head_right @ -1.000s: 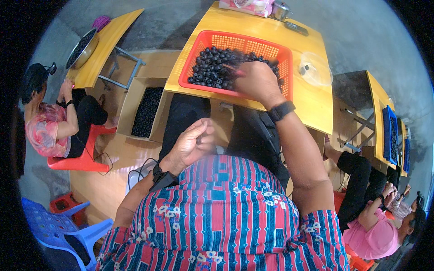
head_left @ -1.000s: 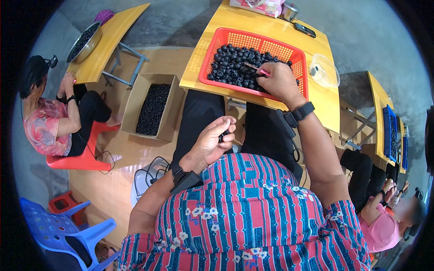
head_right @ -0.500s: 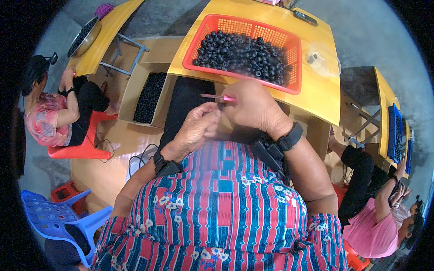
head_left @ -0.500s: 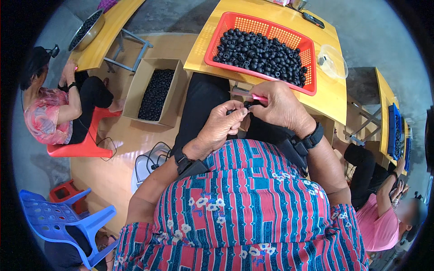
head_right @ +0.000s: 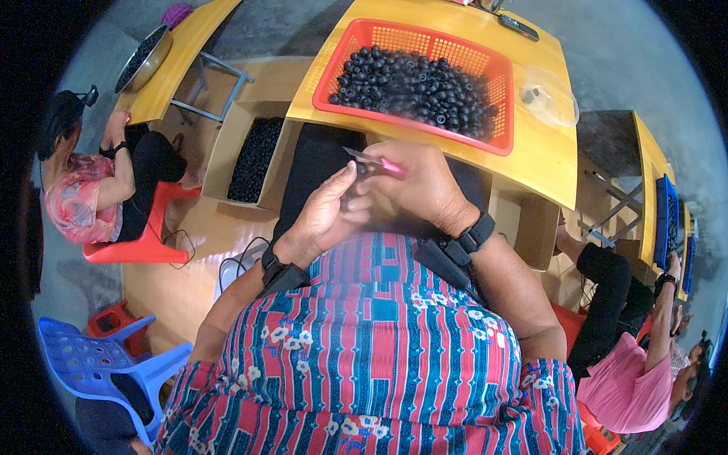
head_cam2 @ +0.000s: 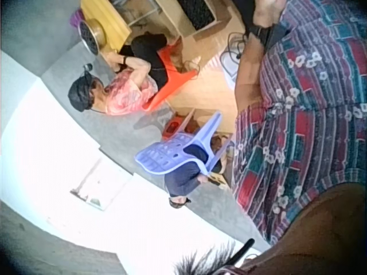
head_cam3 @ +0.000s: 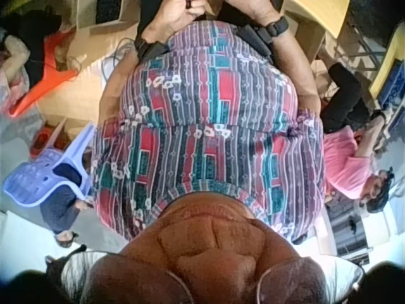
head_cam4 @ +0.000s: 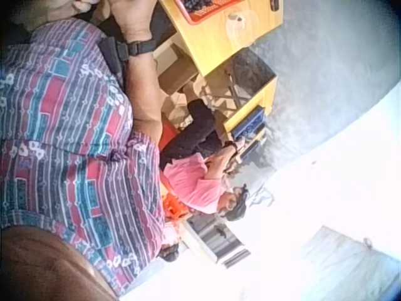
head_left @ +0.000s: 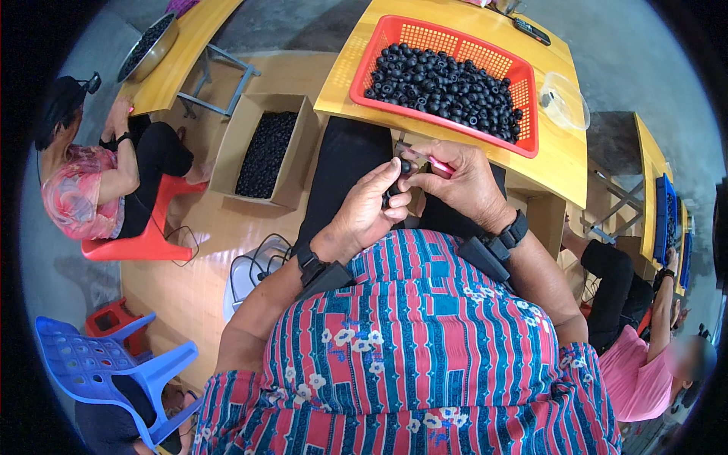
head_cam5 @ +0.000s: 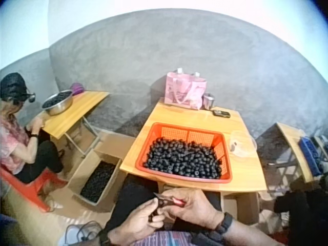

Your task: Trimming or peeling small black rubber spheres using a hand tool in a manufacturing setting.

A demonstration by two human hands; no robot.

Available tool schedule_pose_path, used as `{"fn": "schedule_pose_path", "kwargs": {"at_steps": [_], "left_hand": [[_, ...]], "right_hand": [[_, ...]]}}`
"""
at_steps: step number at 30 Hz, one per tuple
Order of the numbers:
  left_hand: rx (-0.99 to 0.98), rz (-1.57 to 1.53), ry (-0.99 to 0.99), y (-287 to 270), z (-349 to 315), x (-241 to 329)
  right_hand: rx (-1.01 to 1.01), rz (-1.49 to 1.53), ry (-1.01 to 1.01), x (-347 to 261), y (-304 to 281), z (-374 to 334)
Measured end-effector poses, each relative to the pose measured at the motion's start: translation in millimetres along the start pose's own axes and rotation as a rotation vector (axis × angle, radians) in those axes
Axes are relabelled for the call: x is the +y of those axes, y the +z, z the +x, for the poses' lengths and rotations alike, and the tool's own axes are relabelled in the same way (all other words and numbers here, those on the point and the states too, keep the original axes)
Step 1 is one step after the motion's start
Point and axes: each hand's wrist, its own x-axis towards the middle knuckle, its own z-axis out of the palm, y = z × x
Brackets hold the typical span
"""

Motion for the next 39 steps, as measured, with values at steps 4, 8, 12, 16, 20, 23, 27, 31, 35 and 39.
{"fn": "schedule_pose_path", "kwargs": {"at_steps": [4, 8, 12, 16, 20, 23, 27, 31, 35, 39], "left_hand": [[-0.023, -0.088, -0.084, -6, 0, -1], [-0.022, -0.088, -0.088, -4, 0, 0], [-0.075, -0.091, -0.083, -5, 3, 1], [-0.1, -0.098, -0.081, -5, 3, 2], [-0.112, -0.118, -0.06, -11, 4, 2], [-0.16, -0.148, -0.048, -14, 5, 2], [-0.129, -0.165, -0.052, -13, 5, 1], [-0.121, -0.154, -0.026, -12, 2, -1], [-0.122, -0.157, -0.07, -13, 4, 0], [-0.151, -0.176, -0.058, -17, 5, -1]], "right_hand": [[-0.005, 0.04, -0.037, 1, 5, 2], [-0.044, 0.048, -0.029, 7, 4, 5], [-0.081, 0.099, -0.009, 12, 3, 5], [-0.131, 0.05, 0.008, 10, -1, 5], [0.0, 0.088, -0.051, 8, 1, 1], [0.01, 0.133, 0.021, 12, -8, -6], [0.007, 0.094, 0.007, 14, -7, -9], [-0.102, -0.013, -0.009, 14, -5, -11], [-0.099, -0.148, -0.095, 19, -2, -12], [-0.075, -0.159, -0.095, 18, -1, -11]]}}
